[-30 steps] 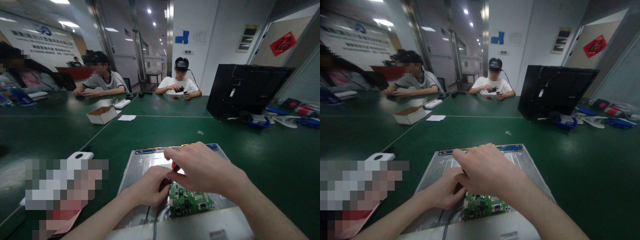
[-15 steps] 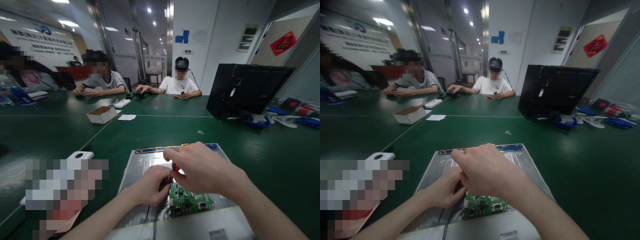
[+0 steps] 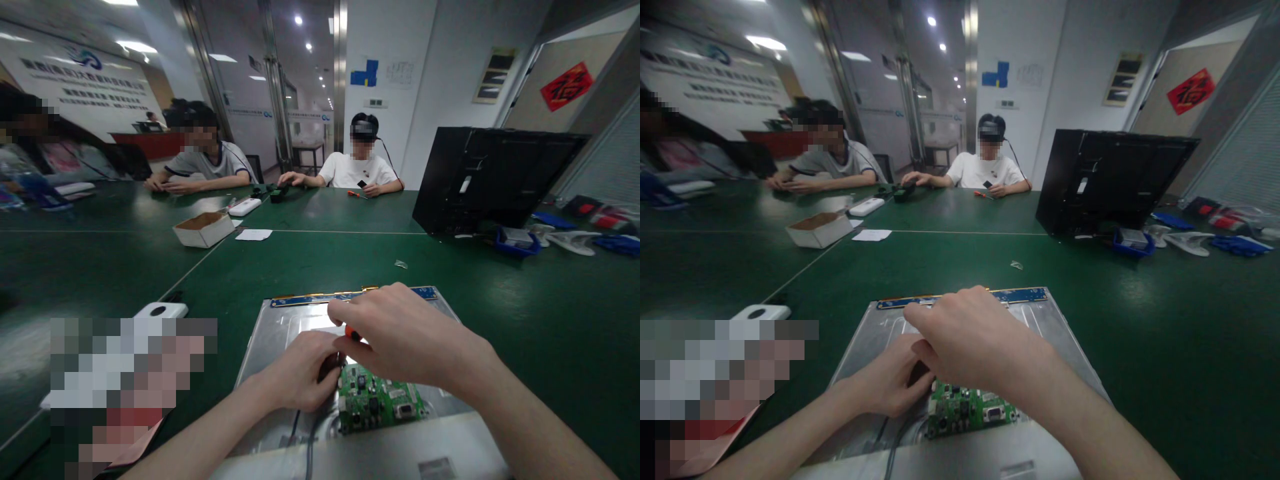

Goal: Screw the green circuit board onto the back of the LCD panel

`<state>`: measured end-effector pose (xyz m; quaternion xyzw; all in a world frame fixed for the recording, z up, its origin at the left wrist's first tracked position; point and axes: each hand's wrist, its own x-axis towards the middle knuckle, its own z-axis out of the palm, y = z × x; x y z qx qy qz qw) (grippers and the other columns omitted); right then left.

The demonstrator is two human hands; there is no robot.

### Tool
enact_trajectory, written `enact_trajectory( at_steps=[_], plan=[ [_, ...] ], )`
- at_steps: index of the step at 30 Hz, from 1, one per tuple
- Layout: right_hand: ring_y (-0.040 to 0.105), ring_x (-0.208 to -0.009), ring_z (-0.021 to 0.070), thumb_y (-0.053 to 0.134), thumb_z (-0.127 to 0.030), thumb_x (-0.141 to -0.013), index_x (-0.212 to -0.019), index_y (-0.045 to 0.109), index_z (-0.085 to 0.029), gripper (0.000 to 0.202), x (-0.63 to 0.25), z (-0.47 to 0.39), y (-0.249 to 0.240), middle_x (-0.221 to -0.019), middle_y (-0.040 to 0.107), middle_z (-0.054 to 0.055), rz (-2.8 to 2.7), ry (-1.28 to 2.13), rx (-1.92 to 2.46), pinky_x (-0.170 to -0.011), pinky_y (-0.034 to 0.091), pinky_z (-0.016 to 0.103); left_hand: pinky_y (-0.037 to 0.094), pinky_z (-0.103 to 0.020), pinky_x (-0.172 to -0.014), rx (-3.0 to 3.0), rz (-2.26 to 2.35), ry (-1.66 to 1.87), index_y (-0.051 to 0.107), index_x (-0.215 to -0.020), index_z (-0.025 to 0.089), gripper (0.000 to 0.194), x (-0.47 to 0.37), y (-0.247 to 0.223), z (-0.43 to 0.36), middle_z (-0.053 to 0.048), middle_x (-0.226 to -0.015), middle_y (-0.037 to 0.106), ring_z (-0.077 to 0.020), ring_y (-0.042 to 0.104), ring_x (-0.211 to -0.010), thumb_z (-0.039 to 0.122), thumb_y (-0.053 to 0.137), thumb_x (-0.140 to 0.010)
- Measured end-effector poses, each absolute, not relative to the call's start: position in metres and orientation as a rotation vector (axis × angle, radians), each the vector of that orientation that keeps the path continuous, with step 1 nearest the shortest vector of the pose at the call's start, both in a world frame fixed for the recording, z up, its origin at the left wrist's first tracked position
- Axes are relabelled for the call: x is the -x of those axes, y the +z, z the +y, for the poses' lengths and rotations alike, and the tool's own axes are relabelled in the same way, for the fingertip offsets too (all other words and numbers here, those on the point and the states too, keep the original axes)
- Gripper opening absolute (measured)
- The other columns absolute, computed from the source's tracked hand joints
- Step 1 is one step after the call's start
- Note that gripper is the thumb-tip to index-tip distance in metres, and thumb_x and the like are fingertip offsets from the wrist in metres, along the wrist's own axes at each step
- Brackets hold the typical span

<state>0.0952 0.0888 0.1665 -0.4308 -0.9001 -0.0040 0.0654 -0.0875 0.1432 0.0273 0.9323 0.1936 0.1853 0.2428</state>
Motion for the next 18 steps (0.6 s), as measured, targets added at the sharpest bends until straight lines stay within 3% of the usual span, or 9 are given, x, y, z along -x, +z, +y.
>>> enact_trajectory(
  at_steps=[6,14,18],
  plan=[
    [0.062,-0.069,0.0179,0.054,-0.019,-0.085,-0.101,0.054,-0.019,0.015,-0.0952,0.0861,0.1676,-0.092,0.07,0.004,-2.733,0.045,1.264,-0.05,0.031,0.03,0.044,-0.028,-0.065,-2.52,0.532,0.489,0.054,-0.081,0.018,0.016,0.0874,0.0267,0.1438,-0.002,-0.074,0.063,-0.0183,0.056,-0.067,0.011,0.048,-0.068],
    [0.063,-0.064,0.0183,0.056,-0.035,-0.094,-0.093,0.059,-0.021,0.014,-0.0932,0.0889,0.1681,-0.078,0.07,0.001,-2.699,-0.014,1.34,-0.048,0.025,0.028,0.043,-0.027,-0.061,-2.524,0.504,0.505,0.054,-0.084,0.019,0.017,0.0879,0.0285,0.1425,-0.001,-0.073,0.062,-0.017,0.055,-0.063,0.011,0.047,-0.071],
    [0.061,-0.062,0.0172,0.05,-0.033,-0.096,-0.09,0.059,-0.021,0.016,-0.0933,0.0896,0.1679,-0.077,0.069,0.001,-2.696,-0.013,1.32,-0.048,0.023,0.028,0.045,-0.029,-0.064,-2.549,0.516,0.518,0.055,-0.086,0.019,0.018,0.0879,0.0277,0.1425,-0.002,-0.074,0.064,-0.019,0.057,-0.066,0.011,0.046,-0.072]
  ],
)
